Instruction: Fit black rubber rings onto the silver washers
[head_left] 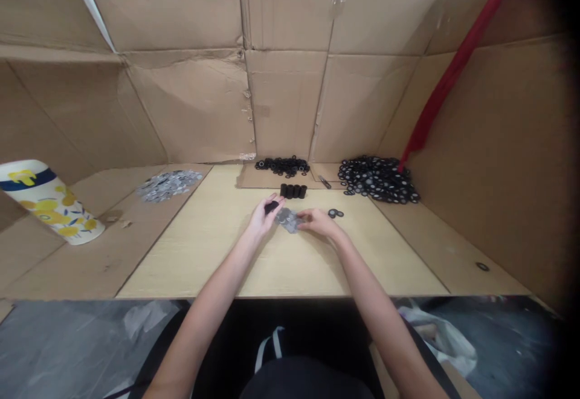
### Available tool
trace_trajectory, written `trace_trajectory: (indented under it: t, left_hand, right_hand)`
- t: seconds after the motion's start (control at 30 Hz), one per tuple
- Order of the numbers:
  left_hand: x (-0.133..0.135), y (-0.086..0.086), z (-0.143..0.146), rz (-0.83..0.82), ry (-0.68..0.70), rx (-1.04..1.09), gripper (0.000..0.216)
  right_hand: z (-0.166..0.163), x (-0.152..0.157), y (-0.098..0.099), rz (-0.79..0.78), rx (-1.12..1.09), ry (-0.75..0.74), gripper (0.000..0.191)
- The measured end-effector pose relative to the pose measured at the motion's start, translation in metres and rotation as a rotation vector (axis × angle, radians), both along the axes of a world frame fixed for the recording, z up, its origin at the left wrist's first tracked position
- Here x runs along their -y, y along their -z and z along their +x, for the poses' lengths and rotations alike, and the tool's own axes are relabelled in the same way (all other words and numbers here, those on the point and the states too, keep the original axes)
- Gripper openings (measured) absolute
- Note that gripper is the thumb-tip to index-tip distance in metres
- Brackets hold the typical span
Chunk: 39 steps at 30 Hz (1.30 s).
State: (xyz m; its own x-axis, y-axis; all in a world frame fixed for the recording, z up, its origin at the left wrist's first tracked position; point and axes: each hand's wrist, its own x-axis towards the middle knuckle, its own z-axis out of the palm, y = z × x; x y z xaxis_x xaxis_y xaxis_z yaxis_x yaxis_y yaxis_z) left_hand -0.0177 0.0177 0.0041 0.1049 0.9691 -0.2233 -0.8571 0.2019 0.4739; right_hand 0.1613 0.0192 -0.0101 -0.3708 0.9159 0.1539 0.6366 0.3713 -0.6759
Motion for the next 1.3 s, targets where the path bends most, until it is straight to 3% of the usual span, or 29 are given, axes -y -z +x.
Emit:
trace_trajectory:
  t: [0.23, 0.37, 0.53, 0.8, 1.0, 1.3]
  left_hand:
    - [-0.004, 0.009, 0.0, -0.023, -0.064, -0.086, 0.013]
    - [-0.003, 0.013, 0.003, -0.002, -0.014, -0.171, 0.009]
    - [0.001, 0.011, 0.005, 0.034, 0.085, -0.167, 0.014]
    - [0.004, 0.011, 0.008, 0.011, 0.17, -0.264, 0.02]
    - [0.004, 0.013, 0.008, -0.026, 0.159, -0.245, 0.022]
    - [0.012, 0.01, 0.008, 0.022, 0.061, -0.503, 0.015]
  right_hand:
    - [-0.009, -0.002, 0.012, 0.032, -0.055, 0.077, 0.025]
    - [-0.009, -0.004, 0.012, 0.039, -0.116, 0.102, 0.023]
    - [-0.01, -0.001, 0.005, -0.002, -0.142, 0.073, 0.011]
    - [-0.011, 0.007, -0.002, 0.036, -0.119, 0.136, 0.013]
    - [-0.011, 0.006, -0.002, 0.043, -0.118, 0.206, 0.012]
    - [-0.017, 0.01, -0.011, -0.121, -0.466, 0.224, 0.011]
